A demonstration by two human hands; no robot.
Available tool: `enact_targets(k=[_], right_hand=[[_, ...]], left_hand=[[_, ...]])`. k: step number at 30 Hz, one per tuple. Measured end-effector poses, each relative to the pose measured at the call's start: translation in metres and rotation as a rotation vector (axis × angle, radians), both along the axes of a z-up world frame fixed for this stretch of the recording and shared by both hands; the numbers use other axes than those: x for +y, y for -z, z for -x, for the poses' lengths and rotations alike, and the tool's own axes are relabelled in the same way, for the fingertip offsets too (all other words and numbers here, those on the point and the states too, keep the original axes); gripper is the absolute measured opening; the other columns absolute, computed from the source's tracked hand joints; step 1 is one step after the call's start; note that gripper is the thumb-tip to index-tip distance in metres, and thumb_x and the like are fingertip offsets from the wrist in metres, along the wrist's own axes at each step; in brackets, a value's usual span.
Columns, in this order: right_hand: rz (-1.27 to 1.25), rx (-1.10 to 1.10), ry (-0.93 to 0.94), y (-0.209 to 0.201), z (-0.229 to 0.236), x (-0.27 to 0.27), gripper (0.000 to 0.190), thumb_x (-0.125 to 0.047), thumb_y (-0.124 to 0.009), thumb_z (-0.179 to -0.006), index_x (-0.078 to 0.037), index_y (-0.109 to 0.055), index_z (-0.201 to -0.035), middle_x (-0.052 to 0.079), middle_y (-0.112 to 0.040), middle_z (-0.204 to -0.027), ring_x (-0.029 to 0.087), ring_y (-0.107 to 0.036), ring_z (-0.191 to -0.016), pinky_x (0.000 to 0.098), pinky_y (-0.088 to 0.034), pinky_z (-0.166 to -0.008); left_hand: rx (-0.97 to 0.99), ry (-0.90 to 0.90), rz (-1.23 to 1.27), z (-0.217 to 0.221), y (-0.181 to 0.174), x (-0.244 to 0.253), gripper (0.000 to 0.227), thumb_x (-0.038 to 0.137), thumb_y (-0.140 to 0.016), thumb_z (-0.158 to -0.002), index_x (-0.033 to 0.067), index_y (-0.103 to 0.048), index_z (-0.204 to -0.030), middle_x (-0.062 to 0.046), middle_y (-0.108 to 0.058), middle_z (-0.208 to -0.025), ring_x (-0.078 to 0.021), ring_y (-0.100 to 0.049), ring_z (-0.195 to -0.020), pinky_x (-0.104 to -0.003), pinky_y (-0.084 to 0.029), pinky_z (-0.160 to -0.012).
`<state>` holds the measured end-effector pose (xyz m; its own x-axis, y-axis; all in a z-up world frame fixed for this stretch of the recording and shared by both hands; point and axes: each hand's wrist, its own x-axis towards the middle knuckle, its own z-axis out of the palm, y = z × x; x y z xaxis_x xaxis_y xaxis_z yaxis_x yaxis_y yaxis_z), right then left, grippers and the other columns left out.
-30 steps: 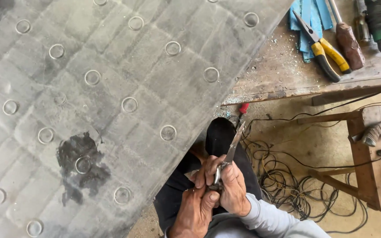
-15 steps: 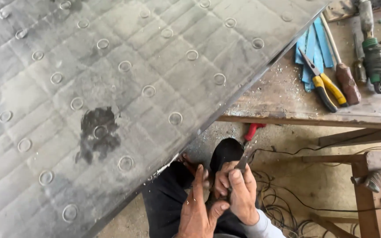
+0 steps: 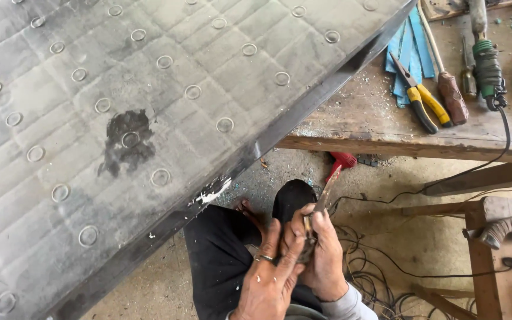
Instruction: The person uses a small hand tool to scrape and pry along the edge of a large textured panel, occasionally pulling away debris by hand. They continue this process across different sections of the panel's edge to trim and clean it.
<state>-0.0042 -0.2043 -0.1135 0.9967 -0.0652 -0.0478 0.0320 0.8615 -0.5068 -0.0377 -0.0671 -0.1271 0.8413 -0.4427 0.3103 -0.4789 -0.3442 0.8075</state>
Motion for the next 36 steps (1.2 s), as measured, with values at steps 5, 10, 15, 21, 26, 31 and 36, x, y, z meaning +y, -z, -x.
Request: enact_targets(k=[5, 10, 15, 21, 26, 31, 36], right_hand=[[0.017, 0.064, -0.001, 0.02, 0.011, 0.003, 0.008, -0.01, -0.055, -0.103, -0.009, -0.049, -0.108, 0.007, -0.051, -0.093, 0.021, -0.055, -0.087, 0.04, -0.052, -0.077], [-0.006, 0.128, -0.017, 0.022, 0.011, 0.005, 0.012, -0.011, -0.056, -0.101, -0.01, -0.051, -0.112, 0.008, -0.053, -0.096, 0.022, -0.056, -0.086, 0.0398, -0.051, -0.077], [0.005, 0.151, -0.048, 0.004, -0.006, 0.001, 0.016, -0.022, -0.052, -0.106, -0.007, -0.05, -0.111, 0.009, -0.055, -0.099, 0.027, -0.062, -0.097, 0.0463, -0.054, -0.087], [0.077, 0.312, -0.094, 0.02, -0.01, 0.001, 0.028, -0.039, -0.044, -0.1, -0.016, -0.05, -0.115, 0.008, -0.056, -0.09, 0.027, -0.068, -0.08, 0.0506, -0.063, -0.072], [0.173, 0.387, -0.729, 0.123, 0.049, 0.019, 0.032, -0.043, -0.053, -0.106, -0.011, -0.048, -0.113, 0.005, -0.047, -0.068, 0.01, -0.042, -0.037, 0.0264, -0.038, -0.029], [0.303, 0.366, -0.918, 0.128, 0.066, 0.012, 0.042, -0.041, -0.054, -0.102, -0.009, -0.049, -0.128, 0.005, -0.049, -0.074, 0.011, -0.041, -0.046, 0.0275, -0.038, -0.039], [0.194, 0.338, -0.902, 0.102, 0.08, -0.007, 0.06, -0.042, -0.046, -0.1, -0.005, -0.043, -0.146, 0.007, -0.055, -0.08, 0.015, -0.048, -0.053, 0.031, -0.047, -0.049]], left_hand=[[-0.092, -0.206, -0.229, 0.006, -0.03, 0.001, 0.062, 0.017, -0.074, -0.091, 0.013, -0.053, -0.149, -0.038, -0.036, -0.152, -0.0544, -0.052, -0.122, -0.05, -0.053, -0.092], [-0.114, -0.267, -0.284, 0.011, -0.022, -0.004, 0.057, 0.021, -0.077, -0.085, 0.0101, -0.061, -0.139, -0.022, -0.057, -0.126, -0.0403, -0.064, -0.106, -0.046, -0.056, -0.085], [-0.119, -0.23, -0.308, -0.004, -0.048, 0.019, 0.038, 0.009, -0.074, -0.093, 0.0041, -0.064, -0.129, -0.014, -0.063, -0.111, -0.0305, -0.066, -0.103, -0.041, -0.059, -0.083], [-0.579, -0.492, -0.15, -0.052, -0.147, 0.071, 0.028, -0.001, -0.07, -0.085, 0.0008, -0.07, -0.113, -0.016, -0.063, -0.12, -0.0341, -0.067, -0.106, -0.043, -0.057, -0.09], [-0.351, -0.717, -0.622, -0.135, -0.176, 0.116, 0.029, 0.008, -0.071, -0.104, 0.0056, -0.066, -0.133, -0.015, -0.064, -0.125, -0.0336, -0.063, -0.116, -0.043, -0.051, -0.098], [-0.795, -0.767, -0.61, -0.127, -0.185, 0.113, 0.049, 0.018, -0.077, -0.097, 0.0004, -0.061, -0.14, -0.027, -0.057, -0.137, -0.0431, -0.056, -0.125, -0.049, -0.048, -0.105], [-1.141, -0.585, -0.597, -0.055, -0.134, 0.094, 0.032, 0.02, -0.076, -0.096, 0.0065, -0.063, -0.121, -0.015, -0.069, -0.114, -0.034, -0.069, -0.104, -0.047, -0.058, -0.092]])
